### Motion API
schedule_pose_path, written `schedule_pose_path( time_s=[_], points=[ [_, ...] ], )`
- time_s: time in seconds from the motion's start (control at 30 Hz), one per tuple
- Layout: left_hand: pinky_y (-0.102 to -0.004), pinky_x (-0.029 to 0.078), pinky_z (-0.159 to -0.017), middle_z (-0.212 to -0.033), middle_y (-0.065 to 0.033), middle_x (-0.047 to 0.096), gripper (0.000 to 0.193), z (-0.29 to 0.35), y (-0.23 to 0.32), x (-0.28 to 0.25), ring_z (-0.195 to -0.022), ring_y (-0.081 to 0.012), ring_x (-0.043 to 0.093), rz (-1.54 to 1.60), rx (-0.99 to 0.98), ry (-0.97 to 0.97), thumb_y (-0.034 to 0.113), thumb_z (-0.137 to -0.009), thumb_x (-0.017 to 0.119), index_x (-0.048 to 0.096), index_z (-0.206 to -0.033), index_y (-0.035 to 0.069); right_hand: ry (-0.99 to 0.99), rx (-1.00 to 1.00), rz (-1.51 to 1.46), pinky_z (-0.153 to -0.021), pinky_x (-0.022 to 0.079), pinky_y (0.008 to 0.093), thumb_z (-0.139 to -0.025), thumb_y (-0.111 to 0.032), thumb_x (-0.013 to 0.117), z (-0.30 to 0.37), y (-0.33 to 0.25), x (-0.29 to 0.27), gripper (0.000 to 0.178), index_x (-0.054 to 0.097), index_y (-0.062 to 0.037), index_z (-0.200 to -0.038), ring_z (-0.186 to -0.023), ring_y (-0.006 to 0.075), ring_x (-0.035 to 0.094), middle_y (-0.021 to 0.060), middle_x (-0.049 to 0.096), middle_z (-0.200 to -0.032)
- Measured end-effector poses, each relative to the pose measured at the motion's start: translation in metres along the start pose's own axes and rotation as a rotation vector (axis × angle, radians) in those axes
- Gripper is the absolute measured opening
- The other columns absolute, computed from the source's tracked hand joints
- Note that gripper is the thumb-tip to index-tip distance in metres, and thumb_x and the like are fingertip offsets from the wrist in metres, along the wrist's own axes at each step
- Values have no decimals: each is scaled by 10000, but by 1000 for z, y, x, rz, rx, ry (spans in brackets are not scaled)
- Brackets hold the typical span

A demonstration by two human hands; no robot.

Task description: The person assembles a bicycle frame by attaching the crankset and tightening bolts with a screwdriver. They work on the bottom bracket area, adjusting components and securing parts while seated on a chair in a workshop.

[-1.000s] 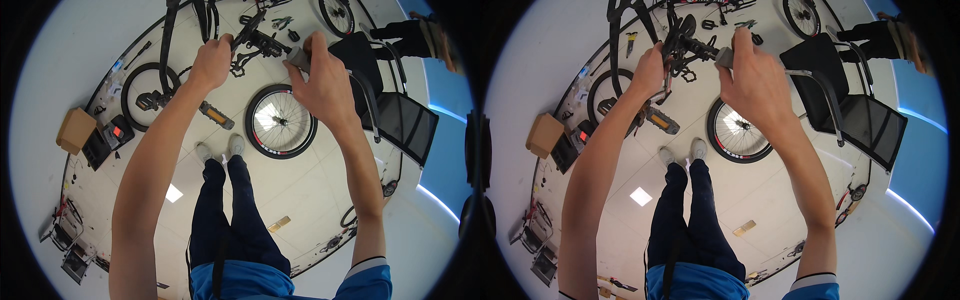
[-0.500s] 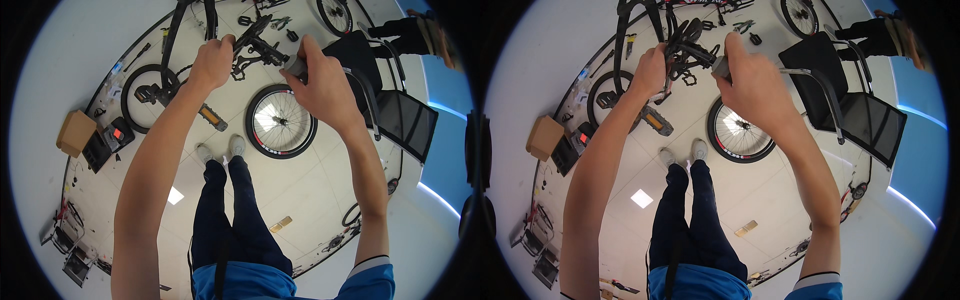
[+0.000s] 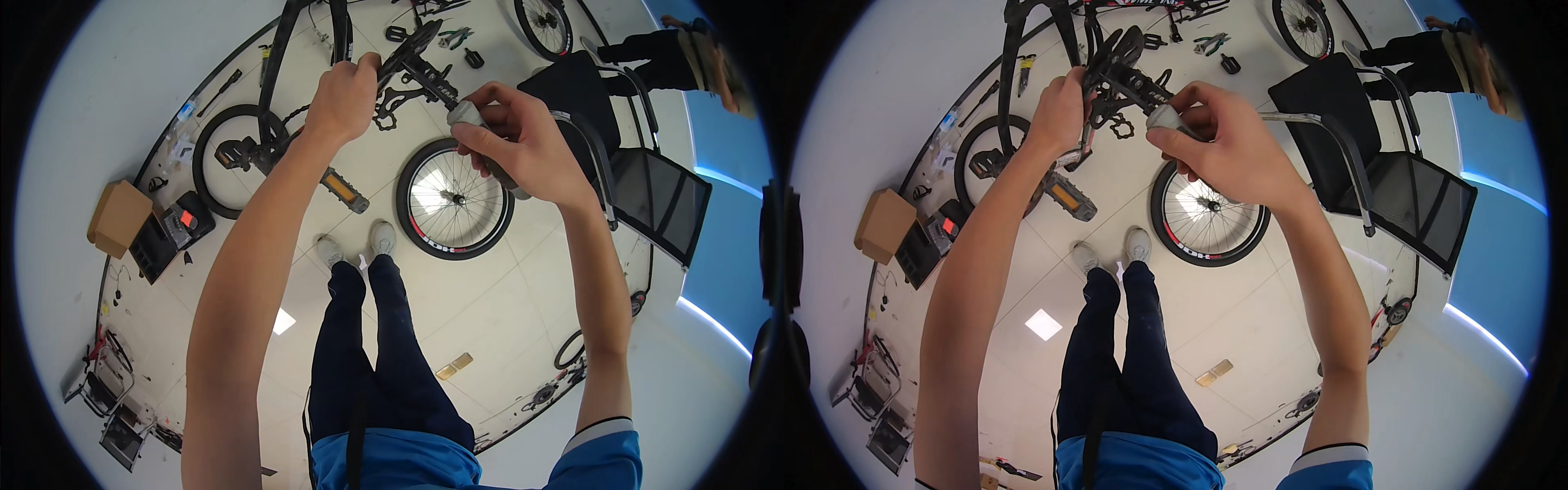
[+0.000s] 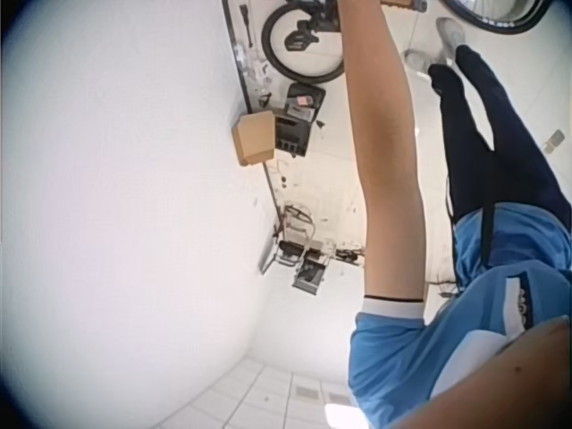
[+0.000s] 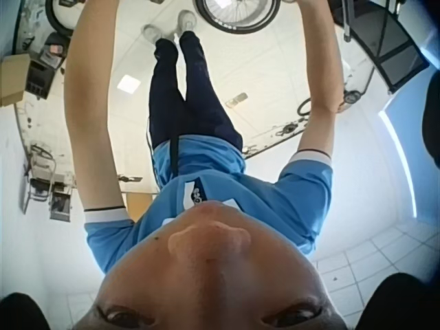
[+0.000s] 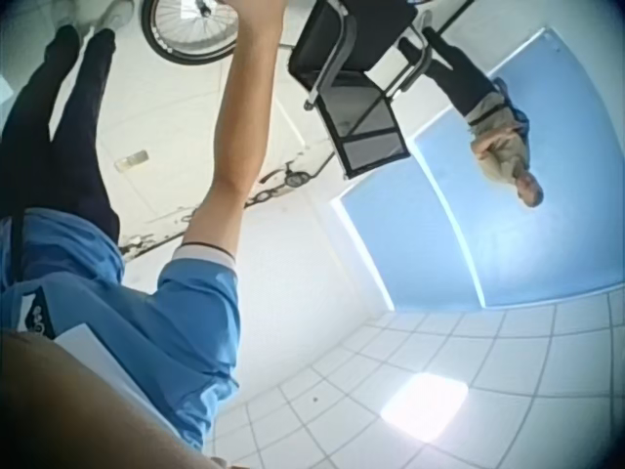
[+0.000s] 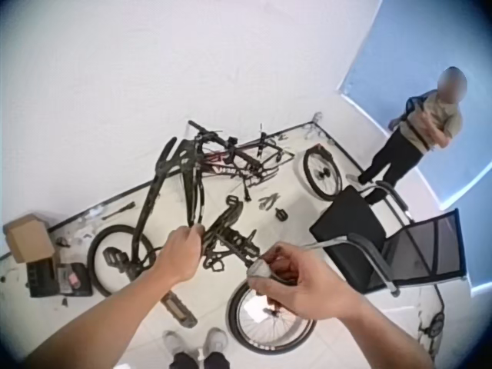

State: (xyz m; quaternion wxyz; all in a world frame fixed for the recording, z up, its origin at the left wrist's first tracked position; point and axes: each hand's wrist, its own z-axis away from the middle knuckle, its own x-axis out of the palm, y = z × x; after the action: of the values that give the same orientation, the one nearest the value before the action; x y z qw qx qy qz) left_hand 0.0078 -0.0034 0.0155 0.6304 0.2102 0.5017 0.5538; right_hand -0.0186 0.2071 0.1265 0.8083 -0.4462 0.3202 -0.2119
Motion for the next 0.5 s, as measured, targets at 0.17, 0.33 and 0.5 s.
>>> schedule_pose_path(
  time_s=[0.17, 0.33, 0.5],
  points=[
    [-473, 440, -839, -855, -299, 628, 554, -1, -6, 1, -847, -462, 587, -139, 174, 90, 400, -901, 300, 604, -820, -55, 10, 19, -100, -465, 425, 232, -923, -208, 628, 2, -2, -3, 332, 543, 86, -1053, -540, 89, 553, 92, 635, -726],
    [-460, 441, -822, -824, -277, 626, 512, -1, 0, -3, -828, -440, 592, -120, 73, 37, 365, -911, 284, 607, -863, -29, 17, -25, -115, -455, 413, 231, -941, -206, 605, -1, 2, -3, 351, 549, 101, -1102, -527, 85, 537, 89, 639, -740],
    [-452, 441, -810, -794, -259, 621, 511, -4, -5, -7, -804, -430, 589, -93, 91, 11, 375, -908, 288, 602, -845, -22, -4, -37, -127, -447, 404, 231, -942, -201, 601, -4, 2, -3, 349, 553, 106, -1100, -520, 84, 526, 92, 639, -742]
  ],
)
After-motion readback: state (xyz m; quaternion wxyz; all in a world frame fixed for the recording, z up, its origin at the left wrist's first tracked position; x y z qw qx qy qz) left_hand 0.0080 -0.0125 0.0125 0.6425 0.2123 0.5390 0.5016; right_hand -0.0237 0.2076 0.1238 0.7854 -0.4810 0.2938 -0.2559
